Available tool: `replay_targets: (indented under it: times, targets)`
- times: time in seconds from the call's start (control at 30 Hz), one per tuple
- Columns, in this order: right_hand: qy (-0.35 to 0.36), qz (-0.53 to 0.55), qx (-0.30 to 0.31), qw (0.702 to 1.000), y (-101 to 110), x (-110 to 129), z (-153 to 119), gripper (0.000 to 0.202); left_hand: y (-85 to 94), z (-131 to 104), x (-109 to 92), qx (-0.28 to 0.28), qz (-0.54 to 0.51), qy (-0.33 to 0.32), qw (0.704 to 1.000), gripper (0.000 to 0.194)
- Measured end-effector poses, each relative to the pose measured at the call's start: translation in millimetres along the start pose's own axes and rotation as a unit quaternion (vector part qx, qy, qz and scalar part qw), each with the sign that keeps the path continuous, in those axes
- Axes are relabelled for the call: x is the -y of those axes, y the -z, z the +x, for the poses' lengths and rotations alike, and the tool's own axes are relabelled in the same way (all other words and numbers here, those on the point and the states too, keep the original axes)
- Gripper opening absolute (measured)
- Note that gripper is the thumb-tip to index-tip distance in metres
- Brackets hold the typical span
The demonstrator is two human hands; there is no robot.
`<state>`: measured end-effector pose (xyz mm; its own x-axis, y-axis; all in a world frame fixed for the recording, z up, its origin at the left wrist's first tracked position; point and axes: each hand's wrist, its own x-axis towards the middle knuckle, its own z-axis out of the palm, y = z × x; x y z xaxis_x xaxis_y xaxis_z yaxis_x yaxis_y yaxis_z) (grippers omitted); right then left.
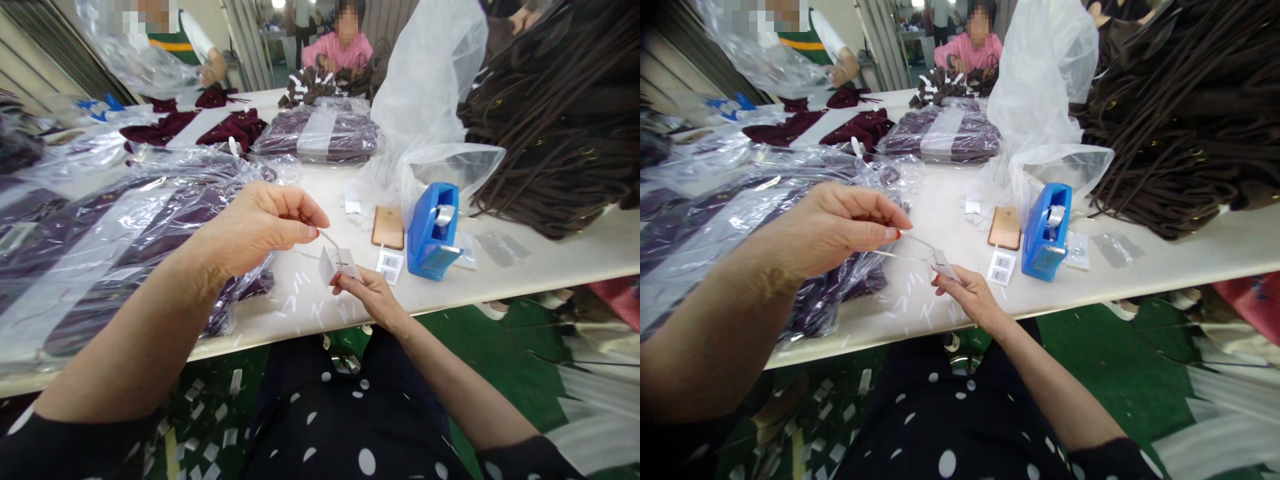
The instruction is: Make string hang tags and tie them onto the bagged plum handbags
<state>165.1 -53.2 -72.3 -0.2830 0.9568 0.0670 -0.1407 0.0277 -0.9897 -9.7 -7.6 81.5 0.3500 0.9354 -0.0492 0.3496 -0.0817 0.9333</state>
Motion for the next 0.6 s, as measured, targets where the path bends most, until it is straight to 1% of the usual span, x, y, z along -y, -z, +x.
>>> replay_targets:
  times: [0.1, 0.2, 0.3, 0.4, 0.5, 0.6]
  targets:
    - [-0.022, 0.035, 0.017, 0.999, -1.0, -2.6, 1.8, 0.022, -3.9, 1.3, -0.2, -0.026, -0.106, 0.046, 0.993, 0.014]
    - [-0.031, 0.032, 0.027, 0.999, -2.2, -4.3, 3.9, 0.026, -7.5, 2.6, -4.0, -0.024, -0.18, 0.061, 0.981, 0.016]
    - [-0.02, 0.015, 0.035, 0.999, -2.4, -4.3, 5.6, 0.024, -8.9, 3.4, -8.8, -0.012, -0.189, 0.052, 0.981, 0.016]
    - [0.017, 0.012, 0.047, 0.999, -0.9, -5.3, 6.4, 0.025, -9.1, 3.2, -12.3, -0.017, -0.18, 0.044, 0.983, 0.018]
    - [0.058, 0.03, 0.056, 0.996, 0.9, -9.2, 7.0, 0.032, -9.3, 2.4, -13.7, -0.019, -0.167, 0.041, 0.985, 0.015]
    - [0.059, 0.025, 0.043, 0.997, 1.5, -14.0, 7.8, 0.04, -9.1, 2.0, -13.4, -0.006, -0.164, 0.034, 0.986, 0.011]
